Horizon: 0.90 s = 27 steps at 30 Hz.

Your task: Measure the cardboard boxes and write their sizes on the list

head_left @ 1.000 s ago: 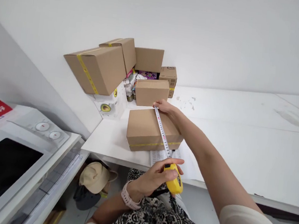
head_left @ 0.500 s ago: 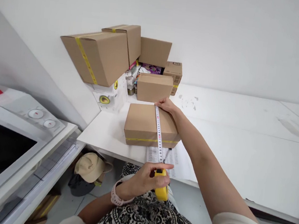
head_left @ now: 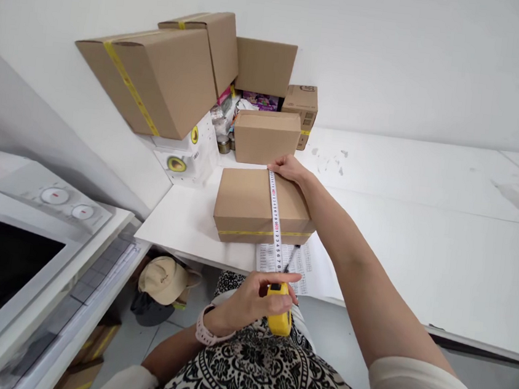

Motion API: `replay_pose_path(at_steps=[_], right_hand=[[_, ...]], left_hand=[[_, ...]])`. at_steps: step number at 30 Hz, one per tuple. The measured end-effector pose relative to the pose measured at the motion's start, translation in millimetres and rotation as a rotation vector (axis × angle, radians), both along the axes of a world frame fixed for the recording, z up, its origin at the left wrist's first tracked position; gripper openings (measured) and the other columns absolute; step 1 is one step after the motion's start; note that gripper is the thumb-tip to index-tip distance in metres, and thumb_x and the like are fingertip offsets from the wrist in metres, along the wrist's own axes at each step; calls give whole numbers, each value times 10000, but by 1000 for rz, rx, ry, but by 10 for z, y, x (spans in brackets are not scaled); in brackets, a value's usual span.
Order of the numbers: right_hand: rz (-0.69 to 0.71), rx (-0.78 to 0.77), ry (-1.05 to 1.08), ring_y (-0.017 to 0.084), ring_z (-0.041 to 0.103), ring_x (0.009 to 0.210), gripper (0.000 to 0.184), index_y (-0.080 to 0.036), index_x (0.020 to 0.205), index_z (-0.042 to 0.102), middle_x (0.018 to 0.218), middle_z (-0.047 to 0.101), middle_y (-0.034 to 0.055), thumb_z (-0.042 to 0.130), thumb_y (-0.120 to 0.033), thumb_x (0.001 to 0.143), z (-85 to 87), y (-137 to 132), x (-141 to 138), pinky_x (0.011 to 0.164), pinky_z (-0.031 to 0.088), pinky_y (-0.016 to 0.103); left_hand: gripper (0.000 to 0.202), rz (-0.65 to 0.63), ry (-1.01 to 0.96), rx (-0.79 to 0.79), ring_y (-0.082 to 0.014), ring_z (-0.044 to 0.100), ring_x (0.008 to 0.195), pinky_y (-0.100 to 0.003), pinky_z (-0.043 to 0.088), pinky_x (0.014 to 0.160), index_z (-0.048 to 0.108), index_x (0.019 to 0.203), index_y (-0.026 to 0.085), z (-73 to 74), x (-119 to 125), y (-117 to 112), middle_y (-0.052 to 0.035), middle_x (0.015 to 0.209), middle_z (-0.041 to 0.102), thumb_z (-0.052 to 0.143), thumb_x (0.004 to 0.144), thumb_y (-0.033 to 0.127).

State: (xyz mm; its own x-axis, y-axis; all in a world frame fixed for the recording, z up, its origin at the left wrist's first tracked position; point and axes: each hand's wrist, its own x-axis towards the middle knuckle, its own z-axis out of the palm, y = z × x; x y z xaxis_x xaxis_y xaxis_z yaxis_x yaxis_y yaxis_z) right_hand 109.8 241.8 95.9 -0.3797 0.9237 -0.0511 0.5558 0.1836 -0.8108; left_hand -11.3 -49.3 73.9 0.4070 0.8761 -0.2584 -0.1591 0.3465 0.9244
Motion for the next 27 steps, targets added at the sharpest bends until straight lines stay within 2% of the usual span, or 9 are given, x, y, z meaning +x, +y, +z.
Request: replay_pose_path(at_steps=[3, 5, 10, 13, 16, 19, 21, 24, 27], right_hand=[[1, 44, 11, 209, 591, 780, 303, -194, 698, 591, 769, 665, 70, 687, -431, 860, -6, 125, -70, 791, 488, 368], [-22, 107, 129, 208, 615, 841, 350, -180, 728, 630, 820, 691, 75, 634, -486, 899, 41, 161, -52, 830, 498, 354], [-205, 383, 459, 210, 656, 1094, 454, -214, 1012, 698, 1070, 724, 75, 506, -622, 953, 179, -101, 412, 940, 505, 357], [-438, 422, 509, 212, 668, 1121, 425, -244, 1116, 689, 1083, 723, 71, 481, -582, 964, -81, -523, 856, 941, 521, 375], [-552, 305, 518, 233, 694, 1071, 348, -218, 1119, 697, 1057, 750, 87, 542, -442, 902, -605, -987, 1149, 975, 527, 436], [-460, 110, 473, 265, 660, 1197, 425, -210, 1179, 696, 1235, 737, 105, 569, -281, 780, -1049, -1334, 1194, 1083, 467, 505], [-322, 35, 432, 274, 586, 1327, 538, -220, 1262, 673, 1391, 670, 95, 552, -229, 738, -1164, -1475, 1131, 1148, 412, 519], [-148, 16, 428, 276, 541, 1380, 594, -221, 1360, 624, 1491, 596, 88, 570, -236, 768, -1051, -1592, 1029, 1157, 417, 494], [-119, 83, 422, 289, 578, 1316, 573, -236, 1413, 590, 1465, 613, 92, 625, -356, 854, -744, -1659, 998, 1075, 493, 470]], left_hand=[[646, -28, 21, 20, -184, 628, 801, -328, 529, 745, 725, 1288, 136, -27, -10, 0, -113, 1007, 713, 789, 751, 488], [624, -12, 113, 111, -174, 611, 775, -323, 531, 724, 727, 1282, 136, -51, -67, -10, -115, 1025, 714, 777, 753, 463], [682, 297, 522, 486, -232, 651, 909, -369, 563, 847, 664, 1382, 223, -183, -462, -83, -104, 1193, 716, 793, 733, 388], [681, 570, 626, 488, -283, 683, 1051, -376, 573, 906, 626, 1425, 212, -337, -783, -97, -115, 1309, 699, 748, 777, 380], [637, 746, 641, 405, -319, 646, 1211, -375, 559, 978, 654, 1386, 156, -535, -1028, -16, -124, 1355, 688, 709, 810, 422], [677, 766, 583, 337, -324, 620, 1270, -358, 558, 992, 663, 1371, 121, -741, -1131, 155, -128, 1378, 677, 713, 797, 477], [737, 753, 503, 306, -327, 643, 1233, -355, 578, 955, 658, 1372, 100, -836, -1142, 280, -140, 1371, 679, 740, 761, 503], [812, 769, 378, 296, -326, 692, 1121, -376, 607, 888, 663, 1357, 70, -814, -1154, 412, -173, 1334, 693, 787, 701, 531], [810, 781, 273, 345, -282, 727, 958, -378, 633, 787, 674, 1346, 80, -557, -1194, 463, -181, 1284, 715, 811, 686, 529]])
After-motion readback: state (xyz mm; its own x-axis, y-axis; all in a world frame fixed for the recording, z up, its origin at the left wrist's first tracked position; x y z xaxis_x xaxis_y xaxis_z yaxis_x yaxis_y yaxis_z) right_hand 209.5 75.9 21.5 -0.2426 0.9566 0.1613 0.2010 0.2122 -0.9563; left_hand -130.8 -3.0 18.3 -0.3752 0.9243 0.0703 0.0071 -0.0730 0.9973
